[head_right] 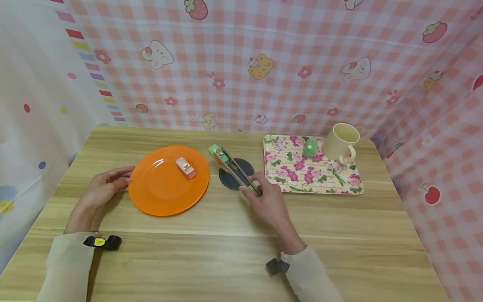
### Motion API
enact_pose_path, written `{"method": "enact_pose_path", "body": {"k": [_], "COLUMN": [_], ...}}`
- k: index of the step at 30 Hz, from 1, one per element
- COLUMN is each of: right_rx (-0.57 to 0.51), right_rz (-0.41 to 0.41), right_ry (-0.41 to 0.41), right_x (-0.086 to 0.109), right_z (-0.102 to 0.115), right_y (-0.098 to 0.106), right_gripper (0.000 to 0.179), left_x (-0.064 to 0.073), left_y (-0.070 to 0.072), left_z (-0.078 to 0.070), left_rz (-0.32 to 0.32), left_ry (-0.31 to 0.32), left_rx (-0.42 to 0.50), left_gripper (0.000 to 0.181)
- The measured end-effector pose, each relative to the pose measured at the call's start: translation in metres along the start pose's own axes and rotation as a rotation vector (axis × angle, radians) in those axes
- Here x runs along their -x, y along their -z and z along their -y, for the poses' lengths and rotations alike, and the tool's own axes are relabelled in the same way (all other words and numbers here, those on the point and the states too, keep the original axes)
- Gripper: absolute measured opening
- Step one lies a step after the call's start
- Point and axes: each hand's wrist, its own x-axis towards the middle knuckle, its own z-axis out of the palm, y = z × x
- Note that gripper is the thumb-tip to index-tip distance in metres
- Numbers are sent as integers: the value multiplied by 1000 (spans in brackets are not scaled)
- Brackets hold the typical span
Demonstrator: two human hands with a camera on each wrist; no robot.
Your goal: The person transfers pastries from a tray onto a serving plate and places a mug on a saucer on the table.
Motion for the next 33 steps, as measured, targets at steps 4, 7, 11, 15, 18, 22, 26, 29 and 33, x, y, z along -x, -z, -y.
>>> {"method": "enact_pose_path", "body": {"k": [4,7,11,15,18,22,26,29,33], "right_rx": [-14,-18,-23,-21,-21,-25,-23,-25,-39], "right_rz": [14,22,23,27,31,23,20,29,55], "right_ry": [13,28,46,48,56,82,108,112,112], "right_x": [0,0,0,0,-1,-2,-3,-4,-4], "right_z": [4,7,13,18,21,28,35,39,45], "right_y": [-5,-8,-12,-17,-21,-26,-32,-38,-46], "right_gripper": [32,32,32,31,30,28,28,28,28], "left_x": [-1,-1,-1,-1,-1,-1,-1,-1,-2], "left_y": [0,-1,-1,-1,-1,-1,0,0,1], "left_z": [2,3,3,3,2,1,1,1,1], "left_rz": [-1,-5,-9,-4,-4,-5,-2,-1,2], "left_ry": [-9,-17,-17,-16,-17,-19,-15,-10,-13], "left_rx": [8,14,10,7,6,3,6,6,6], "left_gripper": [46,46,46,46,46,46,46,46,46]}}
